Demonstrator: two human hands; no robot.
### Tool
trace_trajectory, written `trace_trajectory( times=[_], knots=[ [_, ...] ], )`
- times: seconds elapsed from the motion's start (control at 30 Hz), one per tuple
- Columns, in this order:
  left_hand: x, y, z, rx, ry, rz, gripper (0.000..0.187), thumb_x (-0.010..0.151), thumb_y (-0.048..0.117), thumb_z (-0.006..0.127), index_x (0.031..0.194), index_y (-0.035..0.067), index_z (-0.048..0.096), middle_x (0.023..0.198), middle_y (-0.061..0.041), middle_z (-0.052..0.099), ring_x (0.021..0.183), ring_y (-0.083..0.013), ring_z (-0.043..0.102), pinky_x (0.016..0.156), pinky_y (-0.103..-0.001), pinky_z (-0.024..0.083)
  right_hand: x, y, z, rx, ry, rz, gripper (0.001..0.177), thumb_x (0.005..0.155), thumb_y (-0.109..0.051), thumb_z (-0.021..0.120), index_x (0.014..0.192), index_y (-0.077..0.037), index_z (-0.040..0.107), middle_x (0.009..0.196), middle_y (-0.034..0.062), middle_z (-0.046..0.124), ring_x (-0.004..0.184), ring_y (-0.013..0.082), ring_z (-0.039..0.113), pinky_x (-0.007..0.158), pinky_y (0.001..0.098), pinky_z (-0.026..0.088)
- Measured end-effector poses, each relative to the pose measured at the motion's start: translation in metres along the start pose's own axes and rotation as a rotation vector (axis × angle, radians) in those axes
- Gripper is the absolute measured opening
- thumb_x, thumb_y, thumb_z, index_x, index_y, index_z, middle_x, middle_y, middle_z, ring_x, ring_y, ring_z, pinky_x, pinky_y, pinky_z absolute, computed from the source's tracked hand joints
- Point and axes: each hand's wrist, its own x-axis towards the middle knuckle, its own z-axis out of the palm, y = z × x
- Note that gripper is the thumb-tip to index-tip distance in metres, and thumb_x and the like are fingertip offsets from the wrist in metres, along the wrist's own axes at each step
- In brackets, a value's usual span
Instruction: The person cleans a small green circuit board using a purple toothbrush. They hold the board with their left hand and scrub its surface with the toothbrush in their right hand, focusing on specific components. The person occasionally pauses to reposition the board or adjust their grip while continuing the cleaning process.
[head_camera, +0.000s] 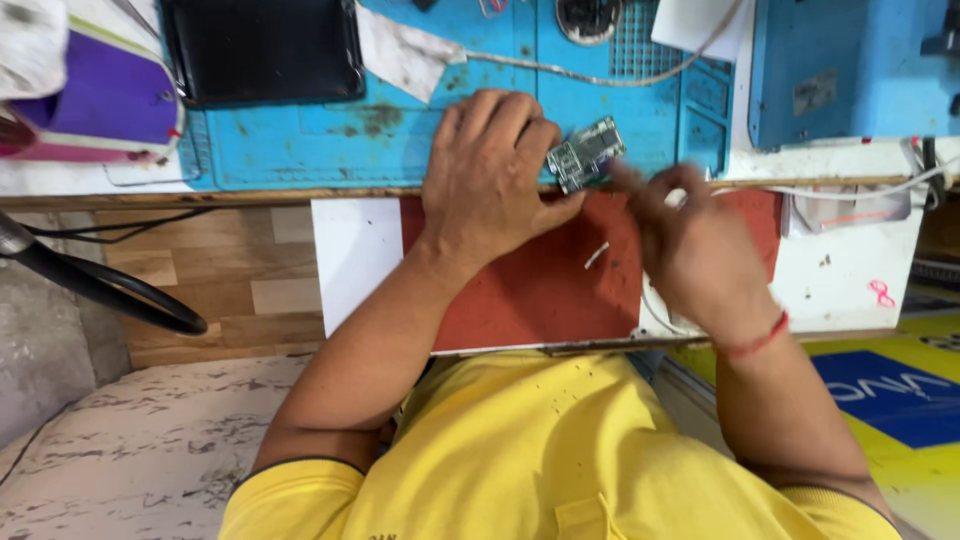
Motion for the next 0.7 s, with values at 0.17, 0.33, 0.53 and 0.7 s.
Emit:
trace_trajectory(
  times=[0.17, 0.33, 0.53, 0.7],
  knots=[
    [0.006, -0.004, 0.001, 0.005, 0.004, 0.007, 0.055, 0.064, 0.047, 0.093, 0.096, 0.009, 0.070, 0.103, -0.004, 0.057, 0.106, -0.0255, 0.054, 0.091, -0.044, 0.043, 0.005, 0.017, 0.002, 0.034, 0.011, -0.001, 0.046, 0.097, -0.002, 0.062, 0.142, -0.009, 0.066, 0.099, 0.0178, 0.062, 0.076, 0.0355, 0.064, 0.063, 0.0460, 0.053],
    [-0.001, -0.001, 0.007, 0.045, -0.003, 0.034, 0.060, 0.066, 0.053, 0.093, 0.096, 0.006, 0.069, 0.101, -0.007, 0.057, 0.104, -0.0273, 0.054, 0.093, -0.045, 0.044, -0.012, 0.034, 0.016, -0.046, -0.010, 0.004, 0.047, 0.097, -0.002, 0.062, 0.143, -0.008, 0.065, 0.105, 0.0202, 0.064, 0.072, 0.0361, 0.063, 0.059, 0.0458, 0.053],
    [0.000, 0.000, 0.006, 0.025, -0.015, 0.022, 0.059, 0.067, 0.052, 0.094, 0.097, 0.007, 0.069, 0.103, -0.006, 0.057, 0.106, -0.0270, 0.054, 0.093, -0.044, 0.043, -0.031, 0.012, 0.001, 0.073, -0.030, 0.008, 0.047, 0.097, -0.005, 0.063, 0.144, -0.009, 0.062, 0.093, 0.0160, 0.060, 0.081, 0.0364, 0.065, 0.062, 0.0460, 0.053],
    [-0.002, 0.002, 0.006, 0.036, 0.000, 0.015, 0.062, 0.071, 0.057, 0.094, 0.098, 0.007, 0.068, 0.104, -0.006, 0.057, 0.106, -0.0260, 0.054, 0.093, -0.045, 0.044, 0.010, 0.002, 0.006, 0.083, 0.059, 0.064, 0.043, 0.102, -0.003, 0.065, 0.144, -0.011, 0.066, 0.102, 0.0201, 0.062, 0.081, 0.0375, 0.064, 0.066, 0.0470, 0.053]
  ],
)
